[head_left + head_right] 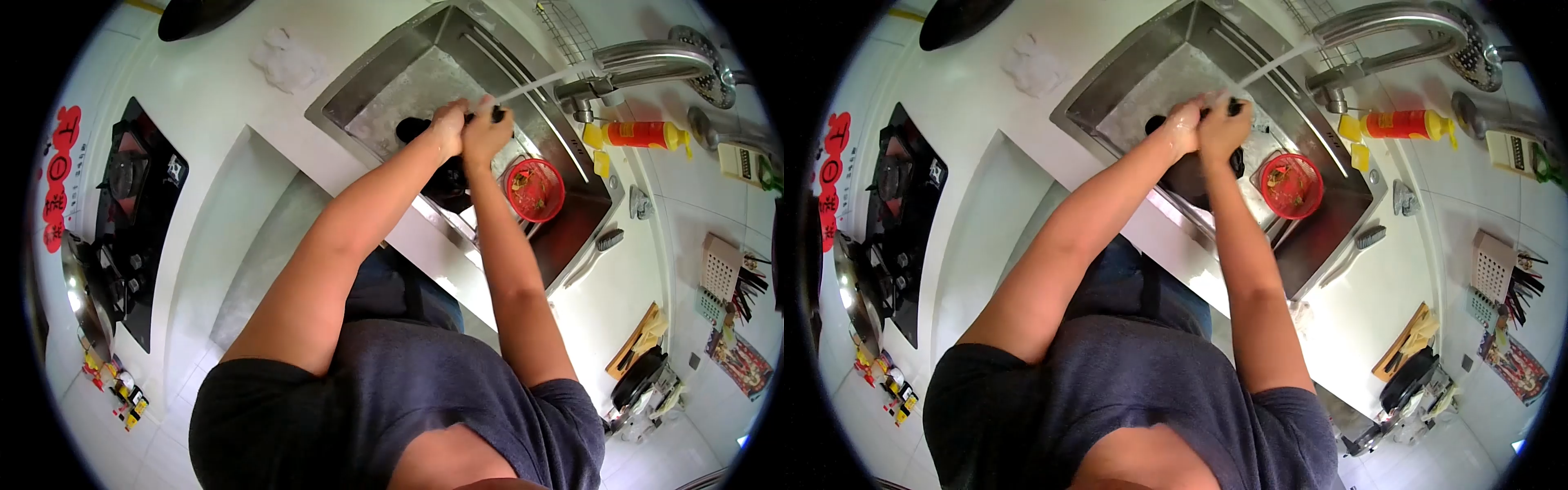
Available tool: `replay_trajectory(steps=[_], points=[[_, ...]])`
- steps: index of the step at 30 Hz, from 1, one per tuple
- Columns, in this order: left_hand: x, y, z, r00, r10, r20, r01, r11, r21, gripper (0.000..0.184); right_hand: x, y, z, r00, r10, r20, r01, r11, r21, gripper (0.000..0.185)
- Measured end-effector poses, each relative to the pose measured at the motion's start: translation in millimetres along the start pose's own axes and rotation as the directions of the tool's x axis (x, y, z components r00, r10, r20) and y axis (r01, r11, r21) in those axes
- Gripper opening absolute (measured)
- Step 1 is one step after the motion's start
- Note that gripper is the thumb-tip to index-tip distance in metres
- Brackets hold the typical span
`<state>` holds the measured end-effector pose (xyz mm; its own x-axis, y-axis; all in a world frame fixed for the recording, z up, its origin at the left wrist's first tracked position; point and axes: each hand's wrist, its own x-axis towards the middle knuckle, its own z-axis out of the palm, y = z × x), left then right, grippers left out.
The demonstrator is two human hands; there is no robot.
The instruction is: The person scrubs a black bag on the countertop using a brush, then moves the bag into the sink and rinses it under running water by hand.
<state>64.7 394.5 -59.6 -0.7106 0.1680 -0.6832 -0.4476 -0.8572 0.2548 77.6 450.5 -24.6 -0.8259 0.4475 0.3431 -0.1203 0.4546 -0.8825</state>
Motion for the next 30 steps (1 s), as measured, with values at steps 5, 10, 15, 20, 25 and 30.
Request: replay_trajectory(steps=[5, 10, 15, 20, 25, 30], points=[[-61.8, 43.4, 24.8, 0.992, -0.02, 0.125, -0.059, 0.801, 0.596, 0.078, 28.3, 5.0, -11.9, 0.9, 0.236, 0.366, -0.284, 0.955, 0.083, 0.044], [-74.8, 87.9, 20.2, 0.949, -0.004, 0.315, -0.312, 0.126, 0.942, 0.057, 42.6, -9.2, -22.5, 0.632, 0.411, 0.657, -0.618, 0.779, 0.107, 0.061], [-67.1, 101.7, 17.9, 0.887, 0.193, 0.42, -0.462, 0.384, 0.799, 0.038, 38.0, -15.4, -25.3, 0.528, 0.223, 0.819, -0.499, 0.862, 0.087, 0.054], [-89.9, 131.9, 41.2, 0.897, 0.292, 0.332, -0.442, 0.583, 0.682, 0.038, 35.8, -20.8, -39.6, 0.326, 0.278, 0.904, -0.424, 0.897, -0.123, 0.046], [-111.2, 150.0, 57.2, 0.803, 0.378, 0.46, -0.592, 0.596, 0.543, 0.042, 18.2, 8.0, -20.4, 0.485, 0.025, 0.874, -0.111, 0.993, 0.033, 0.052], [-140.8, 154.9, 57.1, 0.861, 0.371, 0.349, -0.509, 0.655, 0.559, 0.041, 18.0, 1.2, -30.9, 0.682, 0.071, 0.727, 0.066, 0.985, -0.159, 0.039]])
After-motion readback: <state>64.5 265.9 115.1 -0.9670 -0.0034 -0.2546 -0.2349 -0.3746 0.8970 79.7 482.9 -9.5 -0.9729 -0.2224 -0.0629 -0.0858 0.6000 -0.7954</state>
